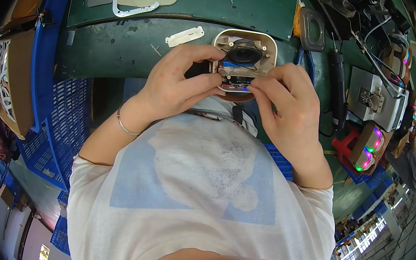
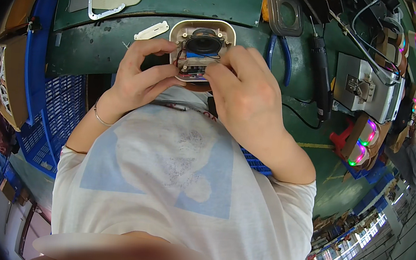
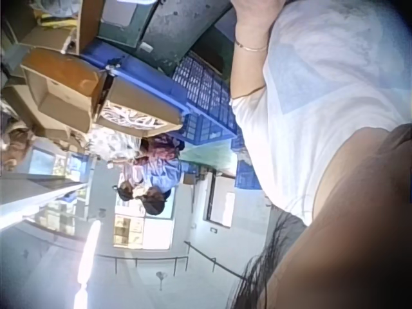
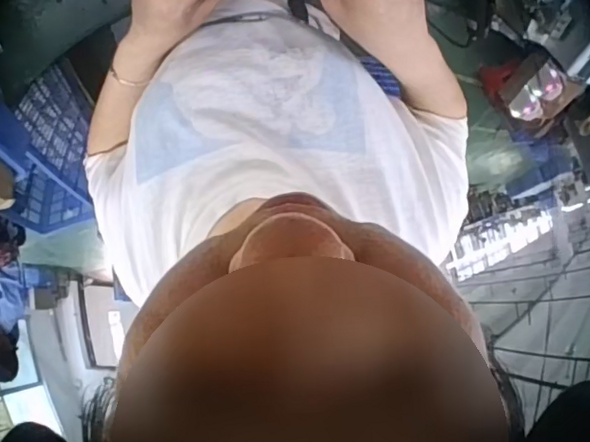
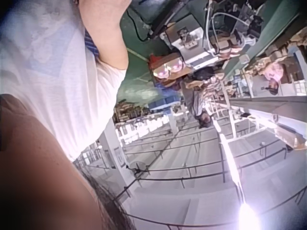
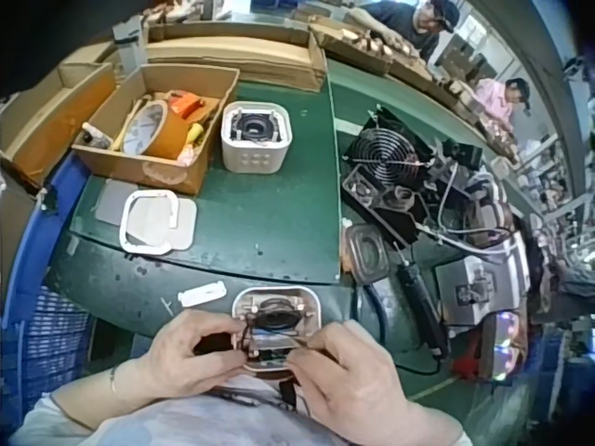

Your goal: Assembling a small electronic device featuring an LED ring and internal speaker components.

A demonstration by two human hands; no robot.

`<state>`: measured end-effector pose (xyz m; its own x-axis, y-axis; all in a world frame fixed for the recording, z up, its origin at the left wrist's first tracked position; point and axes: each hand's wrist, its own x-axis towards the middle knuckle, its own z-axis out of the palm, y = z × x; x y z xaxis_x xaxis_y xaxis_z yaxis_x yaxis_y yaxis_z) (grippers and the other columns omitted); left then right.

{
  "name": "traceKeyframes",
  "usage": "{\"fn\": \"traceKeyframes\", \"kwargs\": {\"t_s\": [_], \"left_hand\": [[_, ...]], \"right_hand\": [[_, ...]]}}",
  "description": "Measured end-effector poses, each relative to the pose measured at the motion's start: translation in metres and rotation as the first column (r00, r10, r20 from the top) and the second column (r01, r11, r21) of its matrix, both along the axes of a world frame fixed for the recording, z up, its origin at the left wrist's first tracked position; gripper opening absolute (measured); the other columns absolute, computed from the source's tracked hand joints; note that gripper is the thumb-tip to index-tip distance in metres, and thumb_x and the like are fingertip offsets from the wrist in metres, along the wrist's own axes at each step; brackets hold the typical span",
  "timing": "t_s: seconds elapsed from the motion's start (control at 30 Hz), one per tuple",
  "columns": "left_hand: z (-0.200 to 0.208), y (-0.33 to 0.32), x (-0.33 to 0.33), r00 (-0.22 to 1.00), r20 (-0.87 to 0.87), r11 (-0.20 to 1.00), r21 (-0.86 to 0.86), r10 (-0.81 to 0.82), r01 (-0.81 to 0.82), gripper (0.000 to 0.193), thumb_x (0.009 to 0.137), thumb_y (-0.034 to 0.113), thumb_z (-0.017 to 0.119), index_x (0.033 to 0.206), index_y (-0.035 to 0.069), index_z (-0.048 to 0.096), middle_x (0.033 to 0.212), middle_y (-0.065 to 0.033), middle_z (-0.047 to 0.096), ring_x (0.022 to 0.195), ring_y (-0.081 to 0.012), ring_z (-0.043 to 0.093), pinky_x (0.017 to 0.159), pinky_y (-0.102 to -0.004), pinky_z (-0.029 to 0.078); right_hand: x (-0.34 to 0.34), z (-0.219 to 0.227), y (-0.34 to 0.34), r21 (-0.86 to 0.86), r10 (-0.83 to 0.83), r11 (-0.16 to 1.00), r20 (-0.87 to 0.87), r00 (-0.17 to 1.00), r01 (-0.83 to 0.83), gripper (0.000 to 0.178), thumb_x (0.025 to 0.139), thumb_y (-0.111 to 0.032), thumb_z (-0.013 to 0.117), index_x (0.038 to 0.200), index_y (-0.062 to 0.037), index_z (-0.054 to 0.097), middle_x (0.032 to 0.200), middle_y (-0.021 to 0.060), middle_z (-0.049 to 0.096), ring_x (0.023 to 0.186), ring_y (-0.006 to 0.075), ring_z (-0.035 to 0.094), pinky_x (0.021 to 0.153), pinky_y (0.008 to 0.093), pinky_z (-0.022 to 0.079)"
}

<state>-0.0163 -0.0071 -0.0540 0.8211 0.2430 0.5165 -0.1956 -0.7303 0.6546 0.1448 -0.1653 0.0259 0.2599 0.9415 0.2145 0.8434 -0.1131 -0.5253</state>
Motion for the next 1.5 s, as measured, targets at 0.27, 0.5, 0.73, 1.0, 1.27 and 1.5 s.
{"fn": "traceKeyframes", "kwargs": {"t_s": [0.27,0.5,0.73,1.0,1.27,1.5], "left_hand": [[0.001,-0.001,0.002,1.0,-0.006,0.999,0.043,0.008,-0.008,0.029,0.068,0.012,0.083,0.093,0.008,0.068,0.117,-0.0109,0.062,0.097,-0.029,0.063,0.078,-0.0371,0.053],[0.006,0.001,0.003,0.998,-0.057,0.995,0.094,-0.032,0.037,0.028,0.069,0.015,0.081,0.09,0.007,0.065,0.122,-0.0094,0.061,0.101,-0.0296,0.06,0.081,-0.0382,0.052],[0.008,0.0,0.003,0.996,-0.091,0.993,0.114,-0.023,0.033,0.027,0.07,0.017,0.081,0.089,0.007,0.064,0.124,-0.0085,0.061,0.103,-0.029,0.059,0.084,-0.0383,0.051],[0.006,-0.002,0.005,0.998,-0.014,0.978,0.197,-0.06,0.062,0.027,0.069,0.014,0.076,0.095,0.01,0.069,0.113,-0.005,0.066,0.1,-0.026,0.062,0.081,-0.0365,0.051],[0.004,-0.014,0.007,0.998,-0.065,0.959,0.282,-0.016,0.034,0.028,0.074,0.015,0.07,0.102,0.011,0.073,0.108,-0.0033,0.068,0.104,-0.0238,0.063,0.086,-0.0362,0.05],[0.004,-0.018,0.012,0.999,-0.045,0.978,0.209,-0.003,0.012,0.02,0.076,0.013,0.072,0.095,0.008,0.071,0.105,-0.0042,0.069,0.104,-0.0241,0.063,0.086,-0.0378,0.05]], "right_hand": [[0.003,-0.005,0.004,-0.08,0.053,0.995,0.026,0.998,-0.051,0.015,0.073,0.003,0.075,0.084,-0.002,0.067,0.083,0.0087,0.058,0.074,0.028,0.058,0.063,0.0371,0.048],[0.009,0.0,0.012,-0.195,0.11,0.976,0.052,0.993,-0.098,0.01,0.076,-0.003,0.073,0.083,-0.0042,0.066,0.082,0.0079,0.057,0.075,0.0279,0.061,0.063,0.039,0.05],[0.012,0.0,0.012,-0.227,0.159,0.964,0.073,0.985,-0.138,0.01,0.076,-0.004,0.073,0.083,-0.0044,0.066,0.082,0.008,0.056,0.075,0.0283,0.061,0.062,0.0388,0.051],[0.013,-0.003,0.013,-0.204,0.193,0.963,0.073,0.979,-0.175,0.009,0.075,-0.002,0.07,0.08,-0.0029,0.062,0.079,0.0089,0.053,0.075,0.0282,0.061,0.061,0.0394,0.051],[0.017,-0.004,0.011,-0.209,0.212,0.958,0.063,0.975,-0.195,0.009,0.075,-0.003,0.069,0.08,-0.0027,0.061,0.079,0.0081,0.052,0.075,0.0275,0.061,0.061,0.0392,0.051],[0.016,-0.003,0.015,-0.313,0.222,0.934,0.141,0.965,-0.169,0.007,0.073,-0.007,0.068,0.076,-0.0052,0.062,0.079,0.0059,0.054,0.072,0.0247,0.062,0.06,0.0374,0.052]]}}
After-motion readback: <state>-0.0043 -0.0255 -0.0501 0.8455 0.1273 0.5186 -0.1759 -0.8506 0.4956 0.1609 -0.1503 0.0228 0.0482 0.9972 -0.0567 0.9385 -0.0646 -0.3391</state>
